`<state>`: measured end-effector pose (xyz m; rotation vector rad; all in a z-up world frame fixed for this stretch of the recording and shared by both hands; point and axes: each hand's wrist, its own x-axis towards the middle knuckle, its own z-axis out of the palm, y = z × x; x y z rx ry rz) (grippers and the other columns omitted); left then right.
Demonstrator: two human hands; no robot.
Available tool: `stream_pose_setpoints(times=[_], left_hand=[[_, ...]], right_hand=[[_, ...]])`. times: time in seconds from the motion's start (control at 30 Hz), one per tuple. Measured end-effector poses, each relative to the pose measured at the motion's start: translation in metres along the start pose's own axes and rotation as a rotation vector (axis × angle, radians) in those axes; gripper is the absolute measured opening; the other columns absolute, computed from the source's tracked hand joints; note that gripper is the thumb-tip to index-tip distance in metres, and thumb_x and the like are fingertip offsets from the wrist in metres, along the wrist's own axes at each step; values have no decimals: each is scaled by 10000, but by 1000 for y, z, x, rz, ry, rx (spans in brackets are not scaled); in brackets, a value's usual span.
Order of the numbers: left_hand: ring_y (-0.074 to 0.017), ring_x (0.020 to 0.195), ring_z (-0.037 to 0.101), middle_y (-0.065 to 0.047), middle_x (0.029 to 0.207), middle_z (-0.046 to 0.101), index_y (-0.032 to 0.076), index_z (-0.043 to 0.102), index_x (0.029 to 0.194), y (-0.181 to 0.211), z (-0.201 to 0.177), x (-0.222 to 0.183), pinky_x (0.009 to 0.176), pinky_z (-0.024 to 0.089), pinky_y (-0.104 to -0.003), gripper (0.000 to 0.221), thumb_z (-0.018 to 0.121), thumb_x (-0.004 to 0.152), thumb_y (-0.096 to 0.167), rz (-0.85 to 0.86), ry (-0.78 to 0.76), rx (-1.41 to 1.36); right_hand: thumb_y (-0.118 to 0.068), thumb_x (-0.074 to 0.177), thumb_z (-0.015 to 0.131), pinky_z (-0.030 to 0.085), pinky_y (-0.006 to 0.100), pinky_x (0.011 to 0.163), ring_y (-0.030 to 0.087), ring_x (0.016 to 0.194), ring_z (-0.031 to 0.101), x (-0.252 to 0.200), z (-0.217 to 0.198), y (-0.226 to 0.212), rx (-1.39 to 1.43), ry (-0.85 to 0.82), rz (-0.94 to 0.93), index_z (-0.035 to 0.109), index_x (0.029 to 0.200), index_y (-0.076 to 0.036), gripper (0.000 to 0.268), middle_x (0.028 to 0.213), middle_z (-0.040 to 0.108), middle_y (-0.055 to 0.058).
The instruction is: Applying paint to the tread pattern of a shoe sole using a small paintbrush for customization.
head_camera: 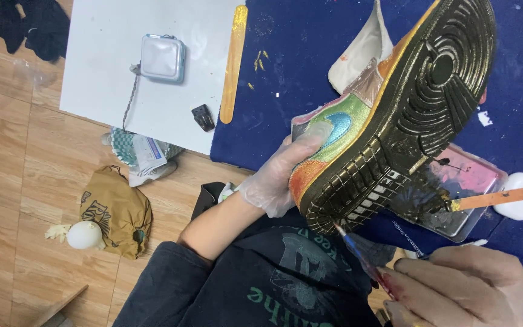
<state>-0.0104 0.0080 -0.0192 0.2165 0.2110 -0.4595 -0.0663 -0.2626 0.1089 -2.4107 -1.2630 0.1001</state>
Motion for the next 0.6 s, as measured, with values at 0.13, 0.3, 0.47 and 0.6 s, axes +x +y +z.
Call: stream_pose_setpoints(times=[0.13,0.3,0.47,0.6], left_hand=[[-261,1107,722,-186,1272,693,-9,542,1403,4,10,0,978,626,-393,489,723,1031,252,-43,-12,-48],[-275,1095,723,-212,1269,692,-43,544,1412,2,4,2,978,620,-401,598,781,960,268,-59,66,-9],[-281,1117,714,-223,1287,678,-58,491,1459,-3,-7,-1,995,610,-399,574,720,1003,204,-53,52,-35],[-271,1103,724,-199,1276,692,-24,548,1392,3,8,0,970,630,-399,533,759,1000,270,-17,-4,-17]], right_hand=[[-343,864,704,559,268,746,97,782,734,12,-2,-13,-28,47,53,785,830,-147,214,902,795,-9],[-287,876,709,594,273,755,111,858,762,5,-4,-8,-28,-34,22,796,886,-111,197,957,803,-20],[-234,793,813,601,177,688,42,796,767,10,-2,-14,16,-56,156,795,812,-101,136,901,808,-58],[-304,849,751,600,262,780,92,880,752,-1,-2,-12,-54,-79,32,800,934,-132,198,969,801,-26]])
